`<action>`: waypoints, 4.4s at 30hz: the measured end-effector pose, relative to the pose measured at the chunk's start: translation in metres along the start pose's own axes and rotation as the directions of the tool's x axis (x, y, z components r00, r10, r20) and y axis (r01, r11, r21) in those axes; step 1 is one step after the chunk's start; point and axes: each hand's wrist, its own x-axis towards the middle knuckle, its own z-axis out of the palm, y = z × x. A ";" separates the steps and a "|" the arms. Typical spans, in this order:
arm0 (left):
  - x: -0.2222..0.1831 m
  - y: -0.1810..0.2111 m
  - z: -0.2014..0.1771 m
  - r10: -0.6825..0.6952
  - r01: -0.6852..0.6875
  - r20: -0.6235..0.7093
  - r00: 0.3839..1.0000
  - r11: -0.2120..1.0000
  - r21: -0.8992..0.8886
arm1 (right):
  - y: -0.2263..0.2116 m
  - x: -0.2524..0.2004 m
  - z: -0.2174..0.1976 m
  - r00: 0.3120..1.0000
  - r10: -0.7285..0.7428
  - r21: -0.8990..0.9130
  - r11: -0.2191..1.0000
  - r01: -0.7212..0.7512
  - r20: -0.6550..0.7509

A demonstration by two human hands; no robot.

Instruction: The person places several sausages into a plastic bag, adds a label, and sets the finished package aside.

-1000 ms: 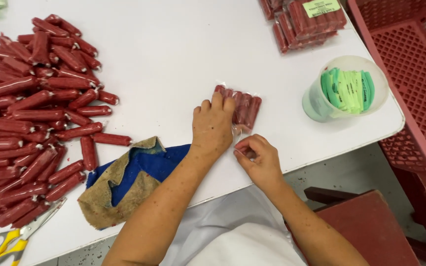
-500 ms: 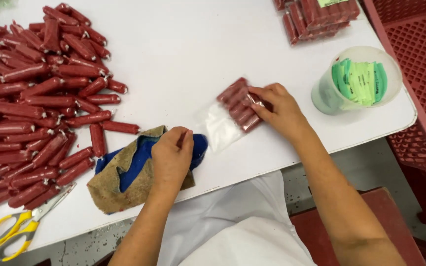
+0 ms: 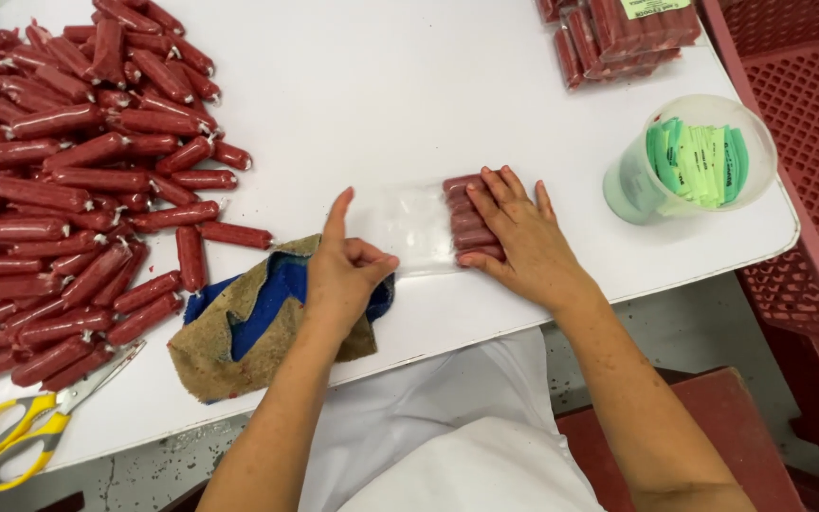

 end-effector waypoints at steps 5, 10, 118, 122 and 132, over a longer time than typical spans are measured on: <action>-0.012 -0.003 -0.018 0.143 -0.130 -0.233 0.962 0.989 0.070 | 0.002 -0.002 0.007 0.998 0.051 0.077 0.996 -0.049 -0.023; -0.059 -0.007 -0.047 0.681 -0.518 -0.142 0.718 0.660 0.544 | -0.007 -0.051 -0.057 0.944 -0.109 0.046 0.991 0.129 -0.312; 0.078 0.014 0.101 -0.017 0.007 0.094 0.995 0.995 0.103 | 0.045 0.003 -0.007 0.993 -0.054 0.449 0.894 0.004 0.100; 0.052 0.034 0.076 -0.039 0.024 0.147 0.988 0.995 0.098 | 0.040 0.006 -0.015 0.990 -0.064 0.453 0.892 0.000 0.126; -0.011 -0.016 0.047 -0.073 0.069 0.058 0.996 0.995 0.070 | 0.029 0.103 0.003 0.997 -0.066 0.289 0.955 0.073 -0.034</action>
